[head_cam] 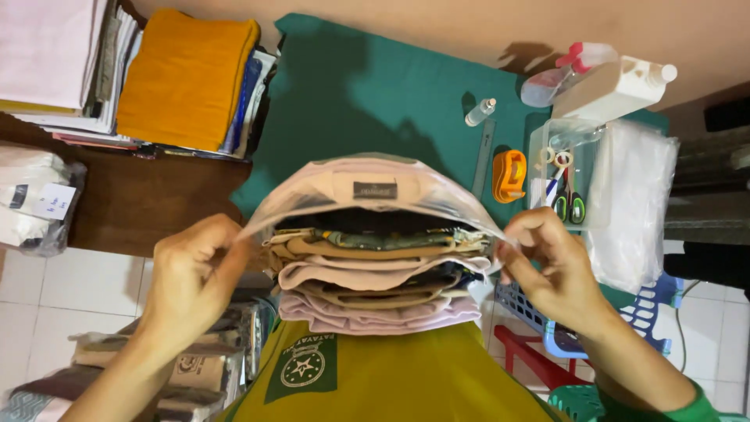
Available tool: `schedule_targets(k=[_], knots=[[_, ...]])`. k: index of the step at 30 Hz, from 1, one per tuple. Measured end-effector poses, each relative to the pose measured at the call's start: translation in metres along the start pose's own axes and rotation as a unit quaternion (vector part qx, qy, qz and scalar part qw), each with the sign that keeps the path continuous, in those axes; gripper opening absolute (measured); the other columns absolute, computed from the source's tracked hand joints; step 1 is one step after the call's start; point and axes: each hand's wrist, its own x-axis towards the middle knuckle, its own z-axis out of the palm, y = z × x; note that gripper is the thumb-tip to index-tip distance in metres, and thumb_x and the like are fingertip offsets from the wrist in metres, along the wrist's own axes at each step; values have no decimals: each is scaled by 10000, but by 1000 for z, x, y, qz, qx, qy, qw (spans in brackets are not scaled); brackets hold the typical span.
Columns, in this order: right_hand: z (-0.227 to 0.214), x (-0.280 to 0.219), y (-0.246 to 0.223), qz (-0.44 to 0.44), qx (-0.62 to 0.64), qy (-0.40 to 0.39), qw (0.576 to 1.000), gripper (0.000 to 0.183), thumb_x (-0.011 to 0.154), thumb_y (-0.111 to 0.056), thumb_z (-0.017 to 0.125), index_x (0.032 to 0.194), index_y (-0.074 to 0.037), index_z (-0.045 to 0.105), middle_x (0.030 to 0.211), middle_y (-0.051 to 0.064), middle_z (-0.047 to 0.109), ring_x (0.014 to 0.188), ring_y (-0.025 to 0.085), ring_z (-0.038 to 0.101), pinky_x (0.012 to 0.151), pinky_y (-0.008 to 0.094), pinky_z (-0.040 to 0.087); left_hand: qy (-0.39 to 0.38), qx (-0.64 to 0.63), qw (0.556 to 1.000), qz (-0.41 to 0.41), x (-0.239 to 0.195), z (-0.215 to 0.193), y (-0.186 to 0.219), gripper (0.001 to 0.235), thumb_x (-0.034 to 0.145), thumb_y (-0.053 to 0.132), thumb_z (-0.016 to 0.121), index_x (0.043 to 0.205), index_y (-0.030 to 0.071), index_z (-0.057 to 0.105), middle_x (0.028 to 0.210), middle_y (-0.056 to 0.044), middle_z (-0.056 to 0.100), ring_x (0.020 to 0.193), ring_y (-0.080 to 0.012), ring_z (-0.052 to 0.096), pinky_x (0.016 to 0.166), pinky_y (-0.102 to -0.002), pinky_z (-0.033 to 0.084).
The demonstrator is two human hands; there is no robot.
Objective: Packing a stack of folded clothes into a plastic bag and sealing it with tape.
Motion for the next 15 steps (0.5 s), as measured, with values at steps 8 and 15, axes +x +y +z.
schedule_targets(k=[8, 15], knots=[[24, -15, 48, 21, -3, 50, 999, 208, 915, -15, 720, 951, -29, 515, 736, -17, 557, 650, 33, 505, 526, 203, 406, -41, -205, 969, -132, 13, 24, -28, 26, 897, 33, 652, 894, 55, 638, 705, 6, 665, 627, -37, 594, 525, -202, 429], [10, -37, 94, 59, 90, 13, 994, 267, 997, 24, 663, 740, -10, 601, 717, -22, 561, 685, 30, 419, 584, 218, 339, -61, -385, 913, -120, -7, 32, -94, 187, 986, 24, 637, 800, 31, 644, 742, 34, 653, 692, 0, 531, 613, -201, 406]])
